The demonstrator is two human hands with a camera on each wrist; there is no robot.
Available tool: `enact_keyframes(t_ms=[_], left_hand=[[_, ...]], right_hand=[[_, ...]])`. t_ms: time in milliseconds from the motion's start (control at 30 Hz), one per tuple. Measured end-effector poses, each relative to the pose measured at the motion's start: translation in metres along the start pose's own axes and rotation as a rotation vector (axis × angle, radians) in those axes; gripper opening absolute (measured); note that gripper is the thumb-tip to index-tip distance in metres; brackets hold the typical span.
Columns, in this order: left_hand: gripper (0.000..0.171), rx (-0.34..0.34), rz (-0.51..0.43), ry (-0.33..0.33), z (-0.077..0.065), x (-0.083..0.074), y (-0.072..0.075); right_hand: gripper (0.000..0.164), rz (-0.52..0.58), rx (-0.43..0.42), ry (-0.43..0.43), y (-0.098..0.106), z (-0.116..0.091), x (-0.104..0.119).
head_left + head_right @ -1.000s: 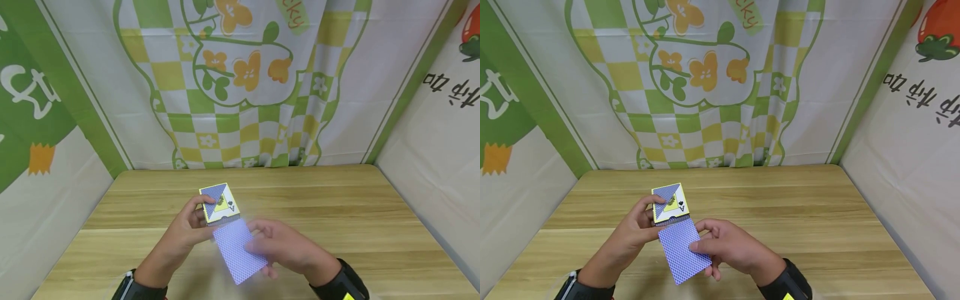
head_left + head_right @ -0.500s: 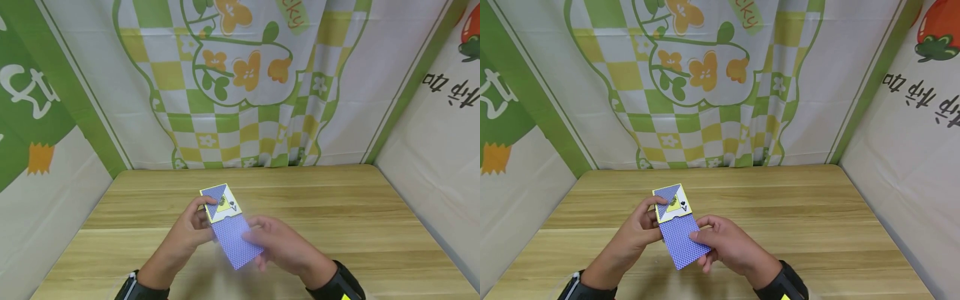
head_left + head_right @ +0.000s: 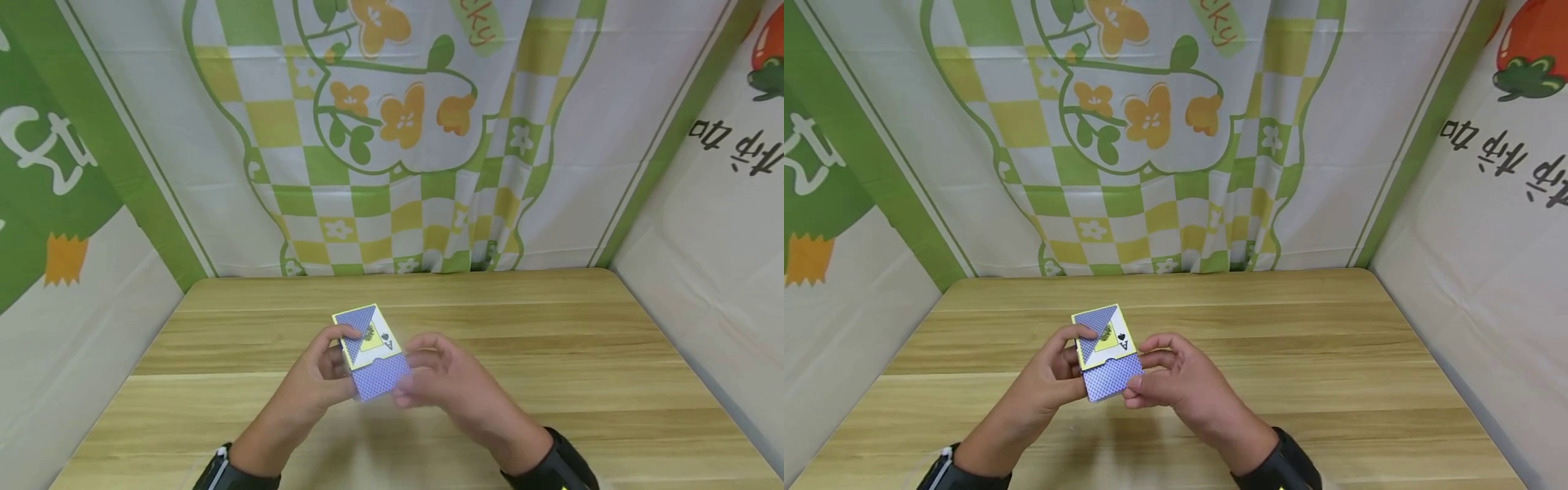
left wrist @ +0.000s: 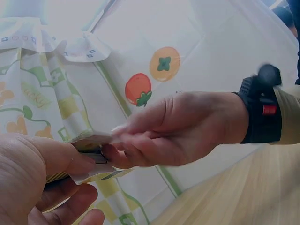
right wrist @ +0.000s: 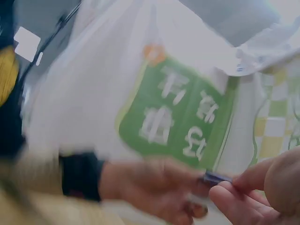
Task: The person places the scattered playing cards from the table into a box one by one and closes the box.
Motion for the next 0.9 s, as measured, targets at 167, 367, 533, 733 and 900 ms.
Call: enact_keyframes(t_ms=[167,367,533,733,900], left_hand=[[0.058,0.057,-0.036,-0.012,-0.001,0.001,-0.004],[0.056,0.062,-0.056,-0.029,-0.002,-0.002,-0.005],[0.054,0.131,-0.089,-0.026,-0.004,0.001,-0.009],[0.053,0.136,-0.105,-0.034,-0.004,0.003,-0.011],[0.056,0.092,-0.093,-0.022,-0.003,0.005,-0.011]], right_hand=[[0.032,-0.255,-0.133,0.123,0.000,-0.002,0.003],[0.033,-0.536,-0.113,0.282,-0.002,-0.007,0.010],[0.031,-0.740,-0.242,0.379,0.001,-0.010,0.015],[0.037,-0.643,-0.183,0.187,0.007,-0.004,0.010],[0.036,-0.502,0.005,0.018,0.006,0.000,0.001]])
Point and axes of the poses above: each hand's wrist, its own z-axis towards the middle knuckle, its own y-axis out of the back of the hand, x = y × z, the point moved 4 cm from there along z, towards the middle knuckle, and after that the axes turned 7 degrees about -z, right-handed, at the moved point
